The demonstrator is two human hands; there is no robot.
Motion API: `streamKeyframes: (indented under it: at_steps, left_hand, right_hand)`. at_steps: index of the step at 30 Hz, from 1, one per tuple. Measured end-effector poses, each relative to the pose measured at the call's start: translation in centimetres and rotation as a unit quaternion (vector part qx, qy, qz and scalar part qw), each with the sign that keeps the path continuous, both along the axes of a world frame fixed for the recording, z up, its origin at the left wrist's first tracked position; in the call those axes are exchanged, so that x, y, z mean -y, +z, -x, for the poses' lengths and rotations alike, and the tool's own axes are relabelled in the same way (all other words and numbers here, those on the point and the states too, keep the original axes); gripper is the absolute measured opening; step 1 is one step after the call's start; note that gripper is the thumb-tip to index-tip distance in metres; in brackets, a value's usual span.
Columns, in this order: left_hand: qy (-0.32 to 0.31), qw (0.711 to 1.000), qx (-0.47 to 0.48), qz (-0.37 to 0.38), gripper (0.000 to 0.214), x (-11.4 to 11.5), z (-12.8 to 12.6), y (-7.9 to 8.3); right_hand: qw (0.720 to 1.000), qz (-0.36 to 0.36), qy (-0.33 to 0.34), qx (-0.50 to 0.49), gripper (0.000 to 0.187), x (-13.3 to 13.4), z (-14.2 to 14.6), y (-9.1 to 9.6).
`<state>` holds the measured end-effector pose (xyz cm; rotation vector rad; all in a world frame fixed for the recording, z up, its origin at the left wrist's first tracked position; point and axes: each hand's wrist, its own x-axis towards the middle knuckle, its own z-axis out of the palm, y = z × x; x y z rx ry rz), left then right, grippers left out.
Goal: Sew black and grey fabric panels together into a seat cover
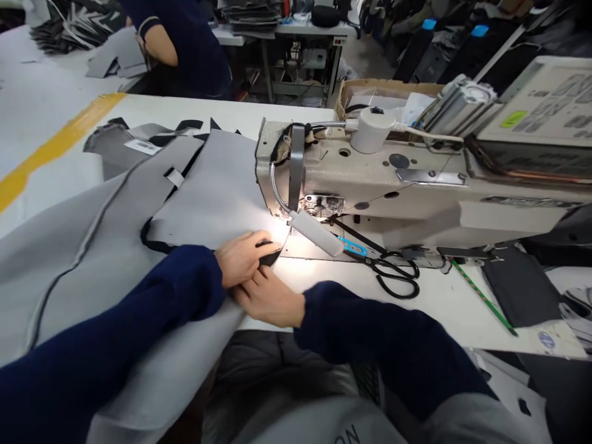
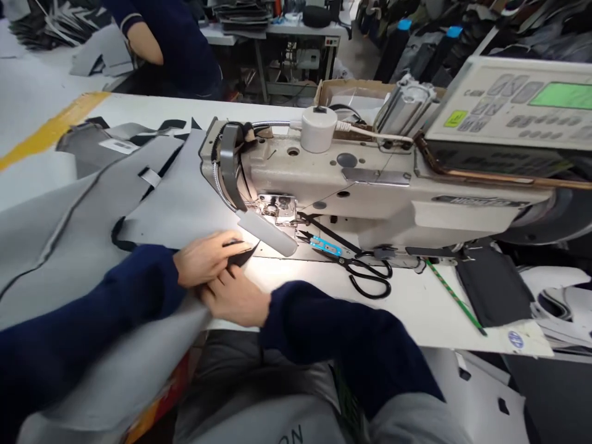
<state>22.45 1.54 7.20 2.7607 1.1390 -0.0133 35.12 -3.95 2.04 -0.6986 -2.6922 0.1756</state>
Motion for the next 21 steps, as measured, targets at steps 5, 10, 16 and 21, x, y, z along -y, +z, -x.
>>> streamKeyframes:
  at_steps: [5, 10, 16, 21]
  left_hand:
    - [0.071, 0.987, -0.142, 0.007, 0.039, 2.1, -1.9, -1.0]
    - [0.075, 0.983, -0.165, 0.016, 0.04, 3.2, -3.7, -0.8]
    - [0.098, 0.98, -0.165, 0.044, 0.036, 2.2, -4.8, -1.2]
    - [0.131, 0.977, -0.156, 0.071, 0.031, 0.1, -5.3, -0.6]
  right_hand:
    - [0.992, -0.116, -0.004, 0.047, 0.025, 2.7, -4.8, 0.8]
    - [0.99, -0.114, -0.02, 0.081, 0.02, 2.6, -5.0, 1.4]
    - [0.986, -0.099, -0.071, 0.113, 0.023, 2.1, -4.9, 1.2]
    - [0.983, -0.054, -0.099, 0.142, 0.022, 0.3, -5.4, 1.1]
